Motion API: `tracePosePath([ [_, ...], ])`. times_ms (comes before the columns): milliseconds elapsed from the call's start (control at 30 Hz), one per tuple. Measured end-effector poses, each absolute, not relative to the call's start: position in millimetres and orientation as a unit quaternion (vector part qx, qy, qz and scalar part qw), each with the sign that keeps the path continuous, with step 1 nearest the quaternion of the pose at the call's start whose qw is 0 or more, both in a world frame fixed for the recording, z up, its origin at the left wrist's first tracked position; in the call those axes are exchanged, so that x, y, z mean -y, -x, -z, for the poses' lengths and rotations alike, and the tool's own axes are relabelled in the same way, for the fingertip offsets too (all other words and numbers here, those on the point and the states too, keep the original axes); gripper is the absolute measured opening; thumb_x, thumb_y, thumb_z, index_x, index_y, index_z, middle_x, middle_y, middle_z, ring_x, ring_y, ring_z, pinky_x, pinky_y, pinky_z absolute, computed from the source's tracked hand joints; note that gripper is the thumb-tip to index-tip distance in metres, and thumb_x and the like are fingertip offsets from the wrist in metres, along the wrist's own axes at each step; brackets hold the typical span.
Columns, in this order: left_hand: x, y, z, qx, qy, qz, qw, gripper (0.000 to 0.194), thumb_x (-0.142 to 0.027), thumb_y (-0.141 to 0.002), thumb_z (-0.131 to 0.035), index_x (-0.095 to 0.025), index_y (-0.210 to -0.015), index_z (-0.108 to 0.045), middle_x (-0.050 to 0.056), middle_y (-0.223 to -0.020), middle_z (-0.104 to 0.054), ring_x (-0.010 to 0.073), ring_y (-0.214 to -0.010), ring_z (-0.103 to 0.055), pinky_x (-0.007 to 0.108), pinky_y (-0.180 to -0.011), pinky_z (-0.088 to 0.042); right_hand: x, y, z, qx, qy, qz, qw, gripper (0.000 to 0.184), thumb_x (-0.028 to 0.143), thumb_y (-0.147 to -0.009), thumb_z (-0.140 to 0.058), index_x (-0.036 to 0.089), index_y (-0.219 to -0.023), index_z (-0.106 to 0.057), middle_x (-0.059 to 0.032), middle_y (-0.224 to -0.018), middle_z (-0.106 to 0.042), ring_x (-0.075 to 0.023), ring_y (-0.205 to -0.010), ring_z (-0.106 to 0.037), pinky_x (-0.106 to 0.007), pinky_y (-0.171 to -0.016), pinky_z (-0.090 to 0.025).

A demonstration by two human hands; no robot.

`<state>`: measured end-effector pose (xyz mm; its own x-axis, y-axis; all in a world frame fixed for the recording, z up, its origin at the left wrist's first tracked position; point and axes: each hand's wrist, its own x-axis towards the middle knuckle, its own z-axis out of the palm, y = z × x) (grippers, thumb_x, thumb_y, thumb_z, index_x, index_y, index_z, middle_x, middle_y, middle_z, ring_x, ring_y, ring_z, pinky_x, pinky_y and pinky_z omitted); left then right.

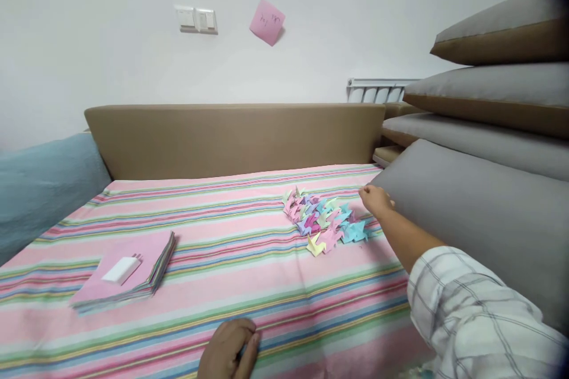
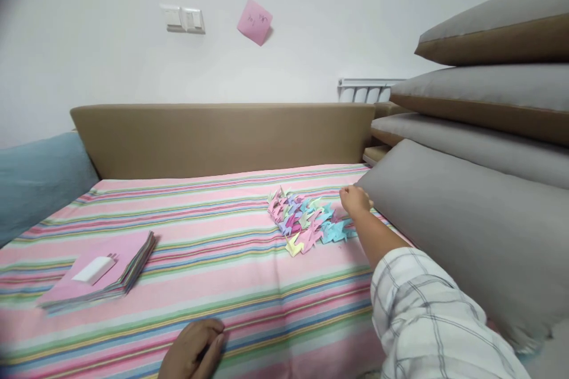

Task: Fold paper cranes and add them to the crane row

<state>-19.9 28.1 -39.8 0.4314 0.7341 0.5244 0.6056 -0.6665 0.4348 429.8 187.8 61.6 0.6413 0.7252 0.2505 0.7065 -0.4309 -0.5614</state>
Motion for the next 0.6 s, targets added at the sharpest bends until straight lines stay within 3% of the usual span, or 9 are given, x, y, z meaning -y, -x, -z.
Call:
tracePosePath([
  [100, -23, 21, 39, -0.412, -0.834, -0.351, 0.109, 0.016, -0.024, -0.084, -0.05, -0.021, -0.069, -0.056, 0.004, -0.079, -0.065, 0.0159, -0.078, -0.061, 0.025, -0.069, -0.048, -167, -391, -69, 0.494, 0.788, 0.022, 0.366, 0.033, 0.033, -0.083, -0.04, 0.02, -0.102, -0.063, -0.0103, -0.109, -0.061, -0.0218, -0.101, -0.053, -0.033, -0.087, -0.039],
  [167, -17, 20, 38, -0.411, -0.831, -0.352, 0.129, 0.016, -0.023, -0.084, -0.05, -0.02, -0.07, -0.057, 0.004, -0.079, -0.065, 0.0159, -0.08, -0.061, 0.027, -0.072, -0.046, -145, -356, -64, 0.607, 0.674, 0.029, 0.42, 0.031, 0.034, -0.083, -0.041, 0.017, -0.094, -0.064, -0.0104, -0.101, -0.062, -0.0213, -0.095, -0.054, -0.032, -0.083, -0.042],
  [267, -10, 20, 32, -0.413, -0.822, -0.355, 0.168, 0.02, -0.025, -0.086, -0.047, -0.02, -0.07, -0.058, 0.004, -0.078, -0.066, 0.0159, -0.081, -0.06, 0.029, -0.076, -0.046, -100, -305, -39, 0.744, 0.548, -0.055, 0.379, 0.027, 0.037, -0.084, -0.044, 0.02, -0.087, -0.065, -0.0079, -0.091, -0.064, -0.0215, -0.089, -0.056, -0.033, -0.079, -0.043],
  [400, -16, 42, 17, -0.427, -0.786, -0.373, 0.244, 0.019, -0.028, -0.086, -0.047, -0.02, -0.077, -0.062, 0.004, -0.084, -0.067, 0.0145, -0.081, -0.061, 0.026, -0.075, -0.047, -49, -263, 7, 0.764, 0.524, -0.171, 0.335, 0.028, 0.039, -0.085, -0.043, 0.021, -0.085, -0.064, -0.0063, -0.086, -0.063, -0.0201, -0.082, -0.058, -0.031, -0.073, -0.045],
  [600, -72, 148, -18, -0.616, -0.683, -0.391, 0.036, 0.02, -0.034, -0.08, -0.05, -0.021, -0.084, -0.065, 0.005, -0.096, -0.067, 0.0206, -0.096, -0.06, 0.032, -0.087, -0.046, -38, -249, 53, 0.675, 0.603, -0.214, 0.368, 0.033, 0.046, -0.081, -0.045, 0.02, -0.085, -0.064, -0.0069, -0.093, -0.066, -0.0211, -0.084, -0.061, -0.03, -0.075, -0.047],
])
